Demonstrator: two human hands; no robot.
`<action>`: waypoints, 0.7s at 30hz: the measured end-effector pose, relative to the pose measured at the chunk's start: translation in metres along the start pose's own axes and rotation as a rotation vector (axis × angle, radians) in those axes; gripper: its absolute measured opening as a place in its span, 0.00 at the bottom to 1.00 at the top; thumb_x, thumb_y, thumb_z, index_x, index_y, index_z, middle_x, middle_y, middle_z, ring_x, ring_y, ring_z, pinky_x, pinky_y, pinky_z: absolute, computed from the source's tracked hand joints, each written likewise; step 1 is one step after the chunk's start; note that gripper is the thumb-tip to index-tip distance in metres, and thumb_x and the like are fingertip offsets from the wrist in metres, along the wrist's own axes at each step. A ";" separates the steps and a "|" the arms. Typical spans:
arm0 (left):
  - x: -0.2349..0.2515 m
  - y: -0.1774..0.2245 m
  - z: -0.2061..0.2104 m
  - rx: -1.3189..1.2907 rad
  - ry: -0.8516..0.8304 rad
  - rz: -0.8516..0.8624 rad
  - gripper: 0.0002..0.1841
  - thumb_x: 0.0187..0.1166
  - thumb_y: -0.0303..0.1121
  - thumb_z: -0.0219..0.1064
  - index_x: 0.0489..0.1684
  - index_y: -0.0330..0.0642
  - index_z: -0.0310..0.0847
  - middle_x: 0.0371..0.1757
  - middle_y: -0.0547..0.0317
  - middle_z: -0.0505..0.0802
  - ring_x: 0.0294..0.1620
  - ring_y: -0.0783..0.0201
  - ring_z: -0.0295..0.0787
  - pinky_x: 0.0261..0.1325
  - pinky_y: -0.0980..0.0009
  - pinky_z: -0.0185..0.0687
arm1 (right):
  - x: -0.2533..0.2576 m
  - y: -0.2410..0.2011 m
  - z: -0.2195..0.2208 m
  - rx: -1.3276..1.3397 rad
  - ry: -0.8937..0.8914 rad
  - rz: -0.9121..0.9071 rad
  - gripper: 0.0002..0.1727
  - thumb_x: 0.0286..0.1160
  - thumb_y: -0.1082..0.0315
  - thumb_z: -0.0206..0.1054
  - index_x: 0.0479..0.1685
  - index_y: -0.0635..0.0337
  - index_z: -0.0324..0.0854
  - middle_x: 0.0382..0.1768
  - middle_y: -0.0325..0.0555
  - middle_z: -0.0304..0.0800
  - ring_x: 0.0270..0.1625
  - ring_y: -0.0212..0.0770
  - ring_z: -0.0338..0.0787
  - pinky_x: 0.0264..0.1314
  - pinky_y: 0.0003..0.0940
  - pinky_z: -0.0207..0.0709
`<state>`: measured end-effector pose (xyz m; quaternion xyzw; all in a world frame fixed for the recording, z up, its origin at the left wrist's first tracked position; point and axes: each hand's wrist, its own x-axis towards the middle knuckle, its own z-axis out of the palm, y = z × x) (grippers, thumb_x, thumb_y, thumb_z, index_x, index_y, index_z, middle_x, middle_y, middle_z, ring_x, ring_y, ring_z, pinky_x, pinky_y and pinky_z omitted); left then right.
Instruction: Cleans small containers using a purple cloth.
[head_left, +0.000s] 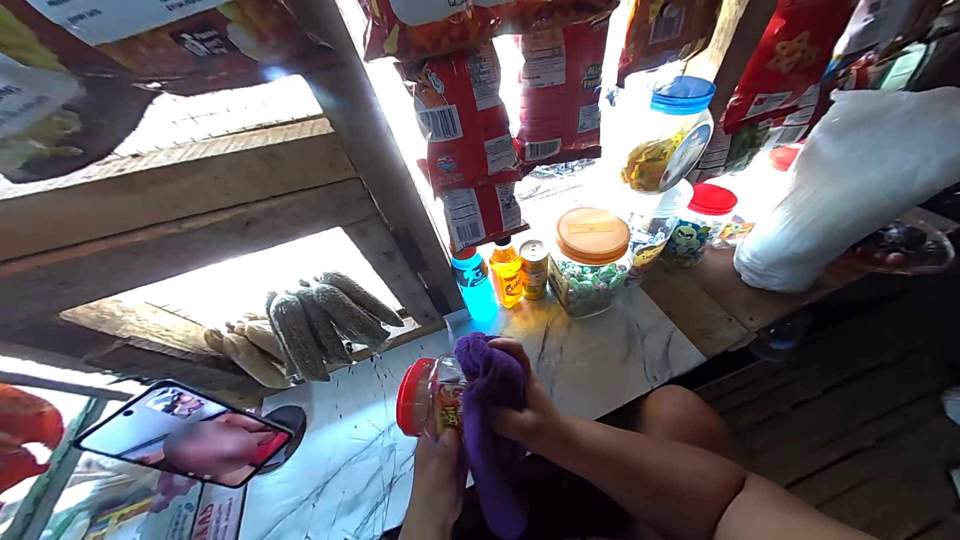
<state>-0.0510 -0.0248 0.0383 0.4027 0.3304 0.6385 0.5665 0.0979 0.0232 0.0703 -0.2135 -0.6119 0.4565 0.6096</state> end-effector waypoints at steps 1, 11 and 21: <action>0.001 -0.001 0.000 0.031 -0.008 0.021 0.30 0.65 0.61 0.75 0.62 0.57 0.81 0.51 0.75 0.95 0.53 0.78 0.91 0.58 0.75 0.88 | 0.000 -0.003 -0.001 0.026 0.005 0.029 0.32 0.66 0.69 0.69 0.70 0.73 0.65 0.65 0.49 0.77 0.67 0.24 0.79 0.72 0.22 0.74; 0.007 -0.004 -0.005 0.318 -0.118 0.321 0.30 0.68 0.47 0.79 0.73 0.65 0.78 0.65 0.80 0.90 0.65 0.78 0.86 0.70 0.75 0.82 | 0.005 -0.014 -0.003 0.496 0.141 0.510 0.20 0.85 0.50 0.55 0.60 0.57 0.73 0.42 0.33 0.91 0.47 0.24 0.91 0.56 0.26 0.85; -0.007 0.016 -0.032 0.673 -0.023 0.268 0.49 0.54 0.54 0.86 0.70 0.28 0.69 0.60 0.68 0.91 0.63 0.85 0.83 0.72 0.79 0.79 | 0.012 -0.003 -0.028 0.696 -0.203 0.890 0.19 0.84 0.40 0.55 0.53 0.40 0.81 0.43 0.29 0.90 0.48 0.23 0.90 0.52 0.24 0.84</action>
